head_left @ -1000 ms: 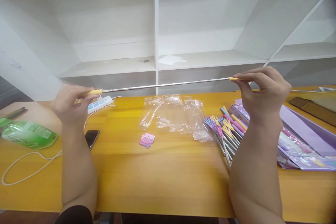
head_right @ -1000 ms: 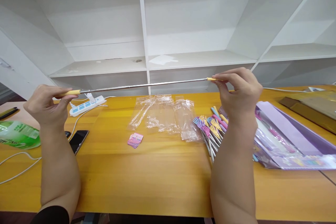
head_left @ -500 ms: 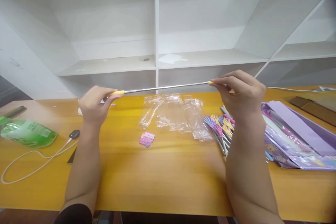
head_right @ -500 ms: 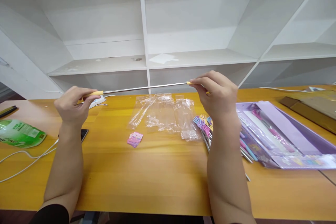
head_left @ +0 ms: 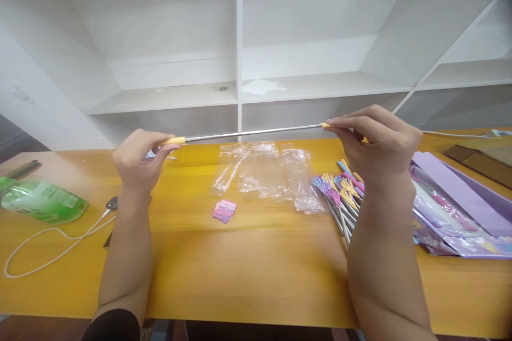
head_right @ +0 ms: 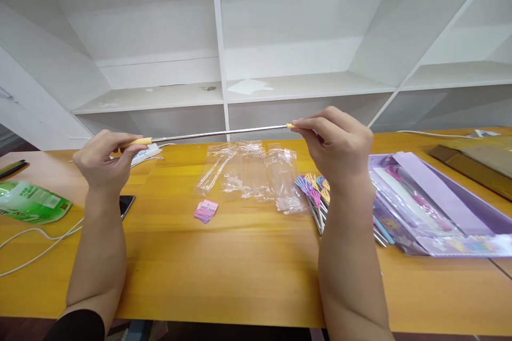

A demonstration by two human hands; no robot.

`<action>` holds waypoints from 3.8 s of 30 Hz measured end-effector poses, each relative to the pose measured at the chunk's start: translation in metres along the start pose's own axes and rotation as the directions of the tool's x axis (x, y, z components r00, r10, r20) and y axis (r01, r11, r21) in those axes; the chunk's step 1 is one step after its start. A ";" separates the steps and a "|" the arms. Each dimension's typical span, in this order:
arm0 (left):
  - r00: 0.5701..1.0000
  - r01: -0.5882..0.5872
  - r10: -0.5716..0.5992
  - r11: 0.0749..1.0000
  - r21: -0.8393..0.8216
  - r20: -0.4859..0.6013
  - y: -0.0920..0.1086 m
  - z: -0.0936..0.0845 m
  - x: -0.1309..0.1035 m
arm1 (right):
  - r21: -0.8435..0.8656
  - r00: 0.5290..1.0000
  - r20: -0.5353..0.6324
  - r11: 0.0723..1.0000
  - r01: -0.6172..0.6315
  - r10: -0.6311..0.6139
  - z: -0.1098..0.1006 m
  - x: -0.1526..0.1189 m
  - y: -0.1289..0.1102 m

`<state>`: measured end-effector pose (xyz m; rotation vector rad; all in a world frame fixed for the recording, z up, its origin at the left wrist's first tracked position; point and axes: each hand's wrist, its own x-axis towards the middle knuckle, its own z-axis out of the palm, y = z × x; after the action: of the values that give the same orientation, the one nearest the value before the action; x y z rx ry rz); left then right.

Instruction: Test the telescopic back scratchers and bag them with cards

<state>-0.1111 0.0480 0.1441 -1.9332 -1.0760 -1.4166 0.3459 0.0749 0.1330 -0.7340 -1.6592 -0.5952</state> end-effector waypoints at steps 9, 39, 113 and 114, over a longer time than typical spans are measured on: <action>0.988 -0.143 0.146 0.987 -0.071 0.053 0.033 0.034 -0.011 | -0.083 0.980 0.192 0.994 0.072 -0.055 0.026 -0.002 -0.035; 0.963 -0.264 0.267 0.962 -0.065 0.034 0.070 0.044 -0.017 | -0.077 0.930 0.160 0.935 0.346 -0.331 0.059 -0.006 -0.096; 0.955 -0.296 0.294 0.935 0.196 0.043 0.016 0.000 0.003 | -0.163 0.982 -0.022 0.970 0.179 -0.185 0.009 0.005 -0.023; 0.955 -0.297 0.296 0.935 0.195 0.034 0.016 0.000 0.003 | -0.171 0.982 -0.025 0.968 0.182 -0.189 0.009 0.006 -0.024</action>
<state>-0.0969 0.0401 0.1477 -1.8614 -0.8470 -1.0979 0.3213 0.0666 0.1369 -0.6860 -1.6639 -0.8864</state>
